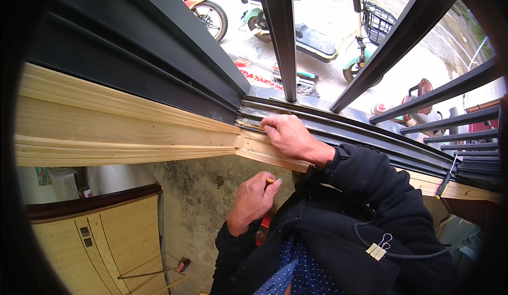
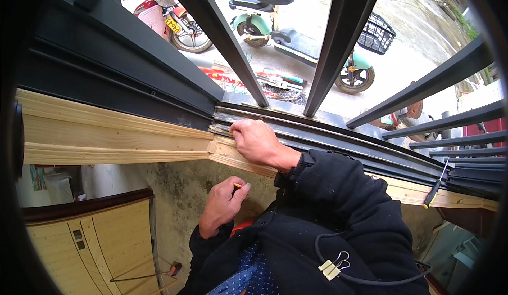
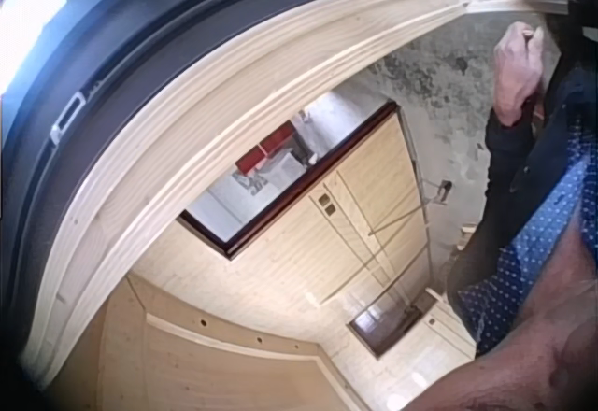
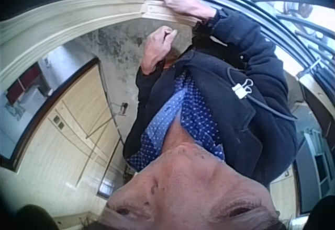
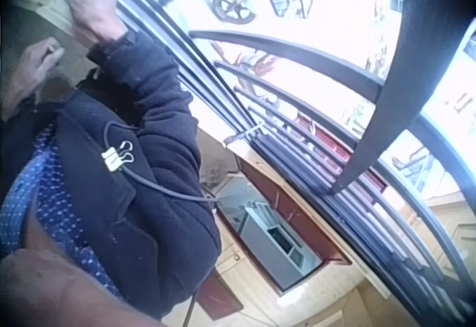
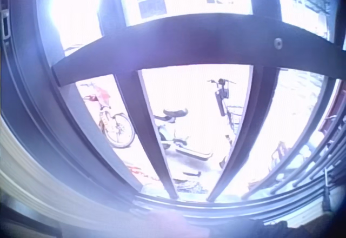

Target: The person uses a utility knife to scrape and clean the gap between a wooden window trim and the metal frame. They then wipe the area with a cloth and place the cloth into a red bucket of water.

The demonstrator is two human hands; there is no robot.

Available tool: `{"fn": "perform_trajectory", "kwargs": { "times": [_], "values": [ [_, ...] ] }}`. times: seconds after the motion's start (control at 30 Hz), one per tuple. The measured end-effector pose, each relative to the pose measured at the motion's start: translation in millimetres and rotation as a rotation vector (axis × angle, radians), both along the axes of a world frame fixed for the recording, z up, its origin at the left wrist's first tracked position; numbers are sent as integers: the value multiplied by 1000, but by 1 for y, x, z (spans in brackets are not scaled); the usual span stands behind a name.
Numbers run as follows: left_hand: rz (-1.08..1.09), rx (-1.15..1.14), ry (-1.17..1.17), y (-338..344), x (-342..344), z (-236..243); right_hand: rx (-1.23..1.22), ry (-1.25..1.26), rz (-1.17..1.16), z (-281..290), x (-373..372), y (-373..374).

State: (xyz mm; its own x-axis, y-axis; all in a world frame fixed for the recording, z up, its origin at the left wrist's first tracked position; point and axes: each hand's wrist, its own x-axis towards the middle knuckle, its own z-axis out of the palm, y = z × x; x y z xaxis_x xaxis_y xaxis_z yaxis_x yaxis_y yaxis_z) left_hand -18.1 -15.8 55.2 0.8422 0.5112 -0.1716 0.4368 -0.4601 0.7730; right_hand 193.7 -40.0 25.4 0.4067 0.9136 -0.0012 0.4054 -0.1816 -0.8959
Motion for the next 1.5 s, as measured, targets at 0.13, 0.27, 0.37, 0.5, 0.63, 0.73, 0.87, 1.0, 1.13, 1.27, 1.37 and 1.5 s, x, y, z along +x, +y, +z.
{"fn": "perform_trajectory", "kwargs": {
  "times": [0.13, 0.27, 0.37, 0.5, 0.63, 0.73, 0.87, 1.0, 1.13, 1.27, 1.37, 1.5],
  "values": [
    [-13, 16, 9, -1, 1, 2, 76, -28, 5, 7, 1, -13],
    [-48, 4, 23, -1, 1, 7, 144, -104, 59, 13, -1, -38],
    [-101, -18, 88, -2, 0, 11, 20, -269, 287, 15, -8, -56],
    [-134, -33, -40, -4, -1, 18, 61, -287, 198, 16, -10, -53],
    [-56, -22, -327, -2, -10, 32, 48, -153, 155, 18, -2, -50],
    [70, -41, -542, 3, -17, 40, -25, -150, 212, 20, -6, -53],
    [248, -53, -510, 2, -9, 29, -46, -99, 286, 21, -22, -56],
    [299, -125, -558, 0, -11, 19, -144, -112, 363, 21, -31, -59],
    [484, -195, -611, 9, -14, -4, -132, -3, 442, 18, -36, -62],
    [632, -84, -569, 10, -35, -35, -133, 75, 408, 15, -38, -64],
    [601, 239, -352, 18, -52, -55, -135, 82, 345, 18, -37, -65],
    [700, 308, -314, 22, -68, -60, -113, -46, 224, 30, -29, -67]
  ]
}}
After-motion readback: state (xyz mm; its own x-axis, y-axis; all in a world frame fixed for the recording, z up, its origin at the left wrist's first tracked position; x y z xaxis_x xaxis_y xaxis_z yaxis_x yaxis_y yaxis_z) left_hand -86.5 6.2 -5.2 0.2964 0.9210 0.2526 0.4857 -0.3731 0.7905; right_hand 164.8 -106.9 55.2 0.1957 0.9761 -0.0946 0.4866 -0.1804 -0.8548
